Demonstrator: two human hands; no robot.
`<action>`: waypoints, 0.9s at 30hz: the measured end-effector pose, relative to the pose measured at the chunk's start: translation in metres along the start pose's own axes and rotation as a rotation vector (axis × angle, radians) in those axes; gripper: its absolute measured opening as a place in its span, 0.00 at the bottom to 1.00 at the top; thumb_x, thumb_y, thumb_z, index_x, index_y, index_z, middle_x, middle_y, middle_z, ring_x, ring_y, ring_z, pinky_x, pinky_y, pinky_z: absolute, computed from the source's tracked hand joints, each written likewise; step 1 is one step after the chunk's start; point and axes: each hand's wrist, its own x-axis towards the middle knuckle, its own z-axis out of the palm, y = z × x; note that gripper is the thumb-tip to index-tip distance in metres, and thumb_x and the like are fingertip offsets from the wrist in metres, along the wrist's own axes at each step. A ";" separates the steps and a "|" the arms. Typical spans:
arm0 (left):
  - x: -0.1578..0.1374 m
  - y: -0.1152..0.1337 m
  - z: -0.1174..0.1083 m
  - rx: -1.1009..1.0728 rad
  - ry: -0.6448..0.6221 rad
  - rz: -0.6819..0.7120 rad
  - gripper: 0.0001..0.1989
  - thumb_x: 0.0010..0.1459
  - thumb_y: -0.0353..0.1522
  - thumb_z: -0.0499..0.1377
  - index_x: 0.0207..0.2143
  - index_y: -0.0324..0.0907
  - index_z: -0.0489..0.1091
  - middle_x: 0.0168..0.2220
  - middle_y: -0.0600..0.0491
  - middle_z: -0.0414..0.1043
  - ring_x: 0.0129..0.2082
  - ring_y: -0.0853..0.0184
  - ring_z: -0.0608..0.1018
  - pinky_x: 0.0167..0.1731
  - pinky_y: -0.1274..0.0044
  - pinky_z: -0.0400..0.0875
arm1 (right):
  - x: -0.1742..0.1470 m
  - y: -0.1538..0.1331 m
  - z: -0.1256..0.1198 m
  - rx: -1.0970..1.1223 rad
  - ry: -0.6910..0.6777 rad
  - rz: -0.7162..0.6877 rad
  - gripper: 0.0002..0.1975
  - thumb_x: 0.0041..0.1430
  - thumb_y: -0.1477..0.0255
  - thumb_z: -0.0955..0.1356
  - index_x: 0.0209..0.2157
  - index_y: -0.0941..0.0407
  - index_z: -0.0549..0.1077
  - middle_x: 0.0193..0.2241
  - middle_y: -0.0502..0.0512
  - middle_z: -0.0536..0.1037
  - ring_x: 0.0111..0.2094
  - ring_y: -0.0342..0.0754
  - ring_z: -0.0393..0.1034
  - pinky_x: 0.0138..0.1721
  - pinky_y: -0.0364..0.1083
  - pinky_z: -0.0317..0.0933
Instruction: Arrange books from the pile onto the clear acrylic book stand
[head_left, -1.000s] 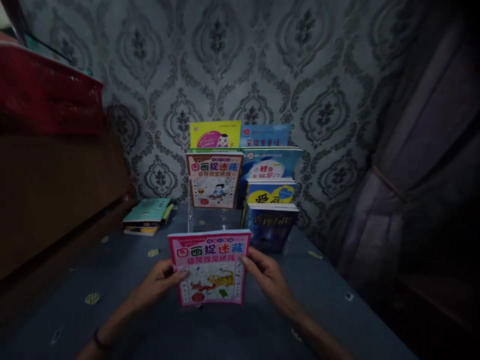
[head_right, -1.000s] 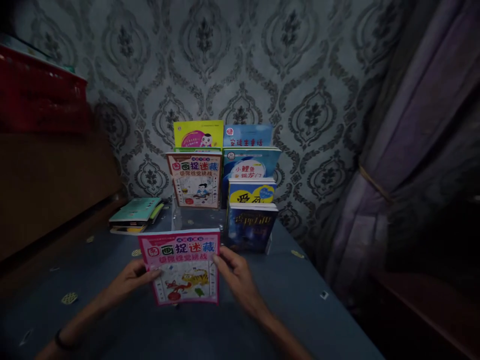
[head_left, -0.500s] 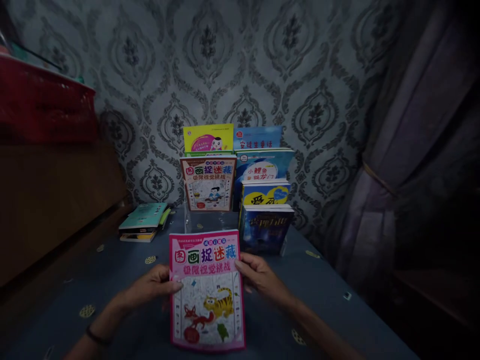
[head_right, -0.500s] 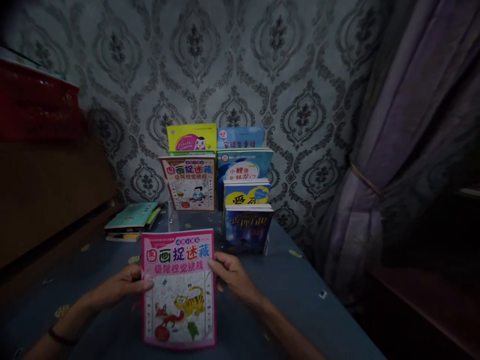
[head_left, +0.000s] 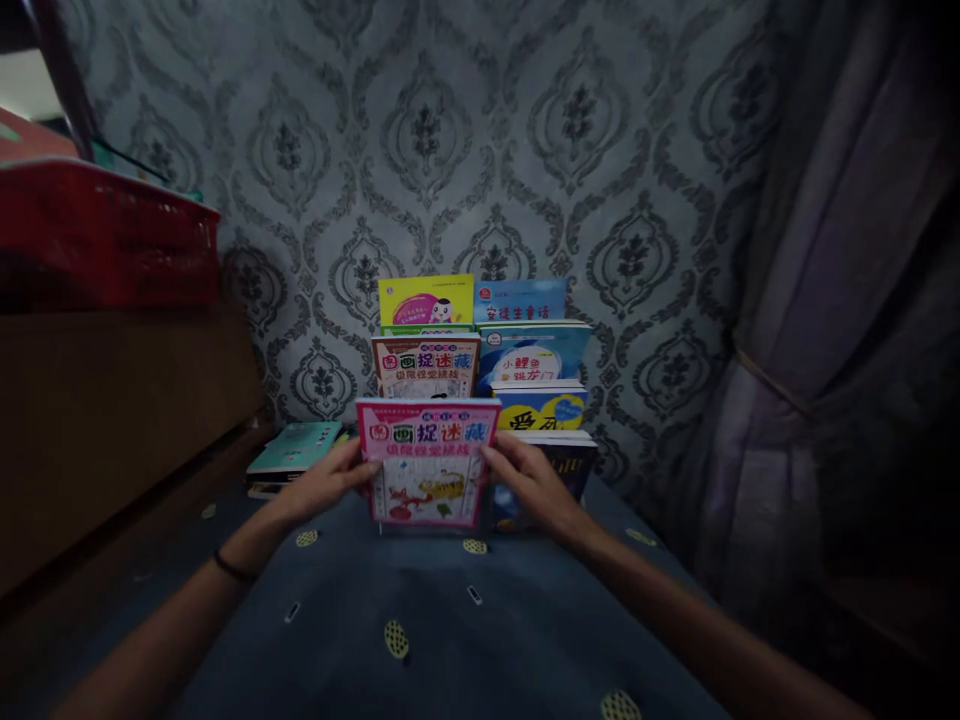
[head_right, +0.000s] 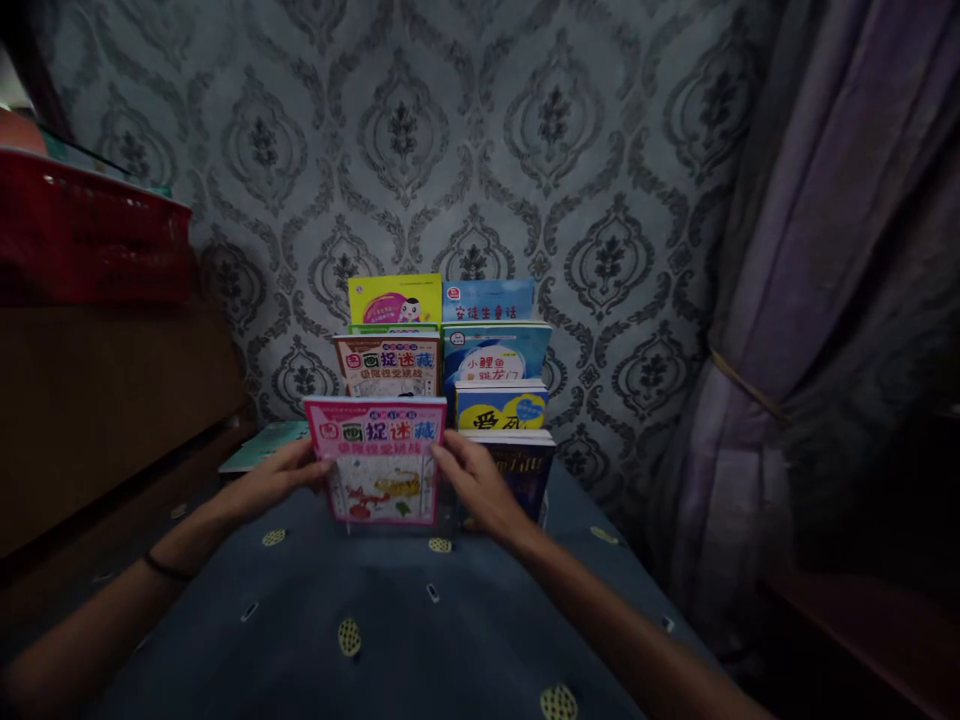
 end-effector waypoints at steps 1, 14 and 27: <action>0.008 0.008 -0.004 0.011 0.025 0.038 0.27 0.56 0.46 0.63 0.52 0.40 0.70 0.47 0.44 0.76 0.42 0.59 0.76 0.36 0.73 0.71 | 0.010 -0.005 -0.003 -0.005 0.009 -0.030 0.19 0.61 0.54 0.67 0.43 0.53 0.76 0.41 0.56 0.80 0.39 0.51 0.73 0.38 0.50 0.71; -0.006 0.001 0.011 -0.123 0.022 -0.068 0.32 0.55 0.45 0.65 0.58 0.41 0.64 0.42 0.47 0.76 0.30 0.69 0.73 0.21 0.83 0.59 | -0.001 0.002 0.000 0.052 -0.052 0.091 0.18 0.59 0.56 0.69 0.42 0.56 0.74 0.31 0.53 0.79 0.24 0.44 0.68 0.19 0.41 0.63; -0.050 -0.083 0.033 -0.300 0.067 -0.392 0.36 0.49 0.49 0.69 0.55 0.41 0.65 0.46 0.44 0.77 0.41 0.58 0.80 0.36 0.72 0.73 | -0.063 0.049 0.055 0.308 -0.026 0.371 0.20 0.54 0.54 0.73 0.39 0.55 0.73 0.28 0.51 0.79 0.22 0.44 0.70 0.16 0.41 0.63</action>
